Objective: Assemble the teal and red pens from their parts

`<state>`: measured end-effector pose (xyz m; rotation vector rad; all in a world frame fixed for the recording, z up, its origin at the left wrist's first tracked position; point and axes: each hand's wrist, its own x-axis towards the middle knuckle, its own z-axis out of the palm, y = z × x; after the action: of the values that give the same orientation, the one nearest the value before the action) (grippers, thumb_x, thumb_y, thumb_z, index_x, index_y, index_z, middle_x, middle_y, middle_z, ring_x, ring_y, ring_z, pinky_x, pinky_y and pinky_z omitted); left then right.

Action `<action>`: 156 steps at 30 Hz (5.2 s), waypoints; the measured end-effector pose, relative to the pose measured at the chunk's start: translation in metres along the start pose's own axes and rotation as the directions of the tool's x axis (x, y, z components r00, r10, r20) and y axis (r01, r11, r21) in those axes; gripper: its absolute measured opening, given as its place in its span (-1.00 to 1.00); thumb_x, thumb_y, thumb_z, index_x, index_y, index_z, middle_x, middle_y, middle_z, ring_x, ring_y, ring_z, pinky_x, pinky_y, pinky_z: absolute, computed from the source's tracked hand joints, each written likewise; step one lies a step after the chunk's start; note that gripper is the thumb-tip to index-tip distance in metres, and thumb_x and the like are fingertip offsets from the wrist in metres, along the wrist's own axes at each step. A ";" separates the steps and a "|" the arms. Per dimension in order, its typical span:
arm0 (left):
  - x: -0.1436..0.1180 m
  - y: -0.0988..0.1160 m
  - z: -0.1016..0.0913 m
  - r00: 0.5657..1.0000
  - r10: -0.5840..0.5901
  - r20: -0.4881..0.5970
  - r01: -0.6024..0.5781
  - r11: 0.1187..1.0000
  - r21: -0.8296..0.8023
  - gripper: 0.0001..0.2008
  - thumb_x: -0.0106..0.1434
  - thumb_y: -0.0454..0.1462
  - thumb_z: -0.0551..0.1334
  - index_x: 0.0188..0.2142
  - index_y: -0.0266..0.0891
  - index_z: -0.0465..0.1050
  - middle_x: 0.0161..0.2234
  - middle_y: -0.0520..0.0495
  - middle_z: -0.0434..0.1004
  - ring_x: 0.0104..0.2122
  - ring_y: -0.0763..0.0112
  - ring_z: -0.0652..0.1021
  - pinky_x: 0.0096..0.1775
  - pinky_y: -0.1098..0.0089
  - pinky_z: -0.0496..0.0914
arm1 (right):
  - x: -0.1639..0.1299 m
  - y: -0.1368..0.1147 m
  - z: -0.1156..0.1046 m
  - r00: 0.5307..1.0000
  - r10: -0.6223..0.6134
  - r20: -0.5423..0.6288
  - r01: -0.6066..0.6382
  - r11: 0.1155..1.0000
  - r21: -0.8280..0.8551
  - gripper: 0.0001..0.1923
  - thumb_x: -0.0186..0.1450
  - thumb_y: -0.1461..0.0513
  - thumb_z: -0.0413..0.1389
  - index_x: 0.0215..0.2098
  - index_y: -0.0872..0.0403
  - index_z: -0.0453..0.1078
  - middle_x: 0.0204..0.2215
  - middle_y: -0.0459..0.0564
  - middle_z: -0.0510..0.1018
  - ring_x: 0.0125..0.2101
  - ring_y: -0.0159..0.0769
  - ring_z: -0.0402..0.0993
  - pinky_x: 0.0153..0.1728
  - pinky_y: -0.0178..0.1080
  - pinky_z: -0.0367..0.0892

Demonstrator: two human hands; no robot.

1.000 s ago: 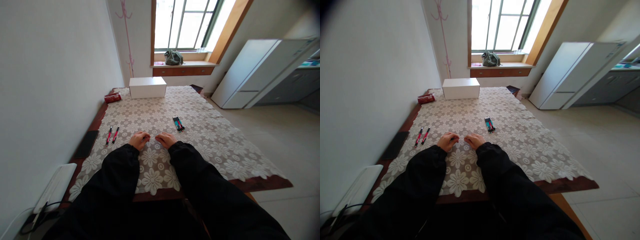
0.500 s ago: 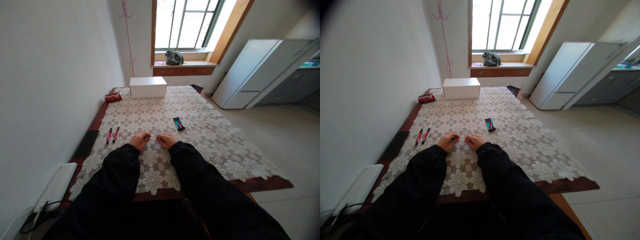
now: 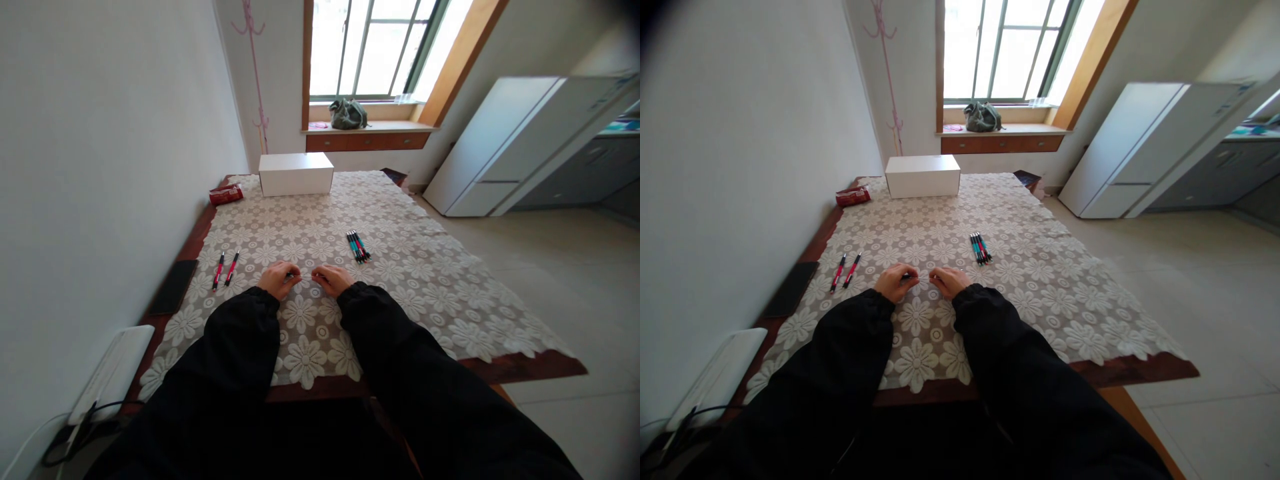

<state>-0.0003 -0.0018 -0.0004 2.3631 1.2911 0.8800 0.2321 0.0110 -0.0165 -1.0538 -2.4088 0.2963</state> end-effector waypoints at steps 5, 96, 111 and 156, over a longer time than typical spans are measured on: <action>0.000 -0.001 0.000 1.000 0.010 0.010 -0.010 0.999 0.048 -0.82 0.29 -0.14 0.21 -0.31 -0.17 0.49 -0.31 -0.05 0.58 -0.20 0.28 0.53 -0.08 0.28 0.39 | 0.001 -0.001 -0.002 0.998 -0.036 -0.046 0.038 0.998 0.048 -0.86 0.38 0.20 0.05 -0.19 0.04 0.43 -0.37 -0.03 0.52 -0.34 -0.32 0.43 -0.27 -0.33 0.27; 0.001 -0.001 0.000 0.998 0.057 -0.013 -0.057 0.998 0.009 -0.86 0.31 -0.20 0.21 -0.22 -0.14 0.53 -0.24 -0.03 0.61 -0.15 0.29 0.54 -0.03 0.26 0.40 | 0.000 -0.009 -0.005 0.997 -0.018 -0.081 0.021 0.999 0.034 -0.74 0.35 0.29 -0.01 -0.04 0.05 0.43 -0.26 0.01 0.56 -0.23 -0.25 0.45 -0.16 -0.25 0.34; 0.000 -0.002 0.000 0.995 0.099 -0.006 -0.099 0.995 0.004 -0.90 0.26 -0.22 0.25 -0.24 -0.14 0.52 -0.28 -0.02 0.60 -0.15 0.29 0.53 -0.02 0.25 0.41 | 0.000 -0.009 -0.004 1.000 0.007 0.009 -0.007 1.000 0.011 -0.78 0.40 0.24 0.01 -0.11 0.04 0.49 -0.27 0.02 0.56 -0.21 -0.27 0.47 -0.17 -0.28 0.33; -0.001 -0.005 0.002 0.992 -0.114 -0.058 0.121 0.981 0.149 -0.88 0.17 -0.29 0.26 -0.27 -0.14 0.50 -0.24 -0.05 0.60 -0.15 0.18 0.52 -0.05 0.15 0.37 | 0.002 0.004 0.001 0.976 0.211 -0.054 -0.216 0.972 -0.097 -0.89 0.32 0.23 0.09 -0.24 0.01 0.46 -0.26 -0.01 0.57 -0.22 -0.26 0.46 -0.20 -0.27 0.31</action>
<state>-0.0026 -0.0001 -0.0043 2.3625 1.5519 0.8359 0.2328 0.0148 -0.0185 -1.3562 -2.2955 0.2214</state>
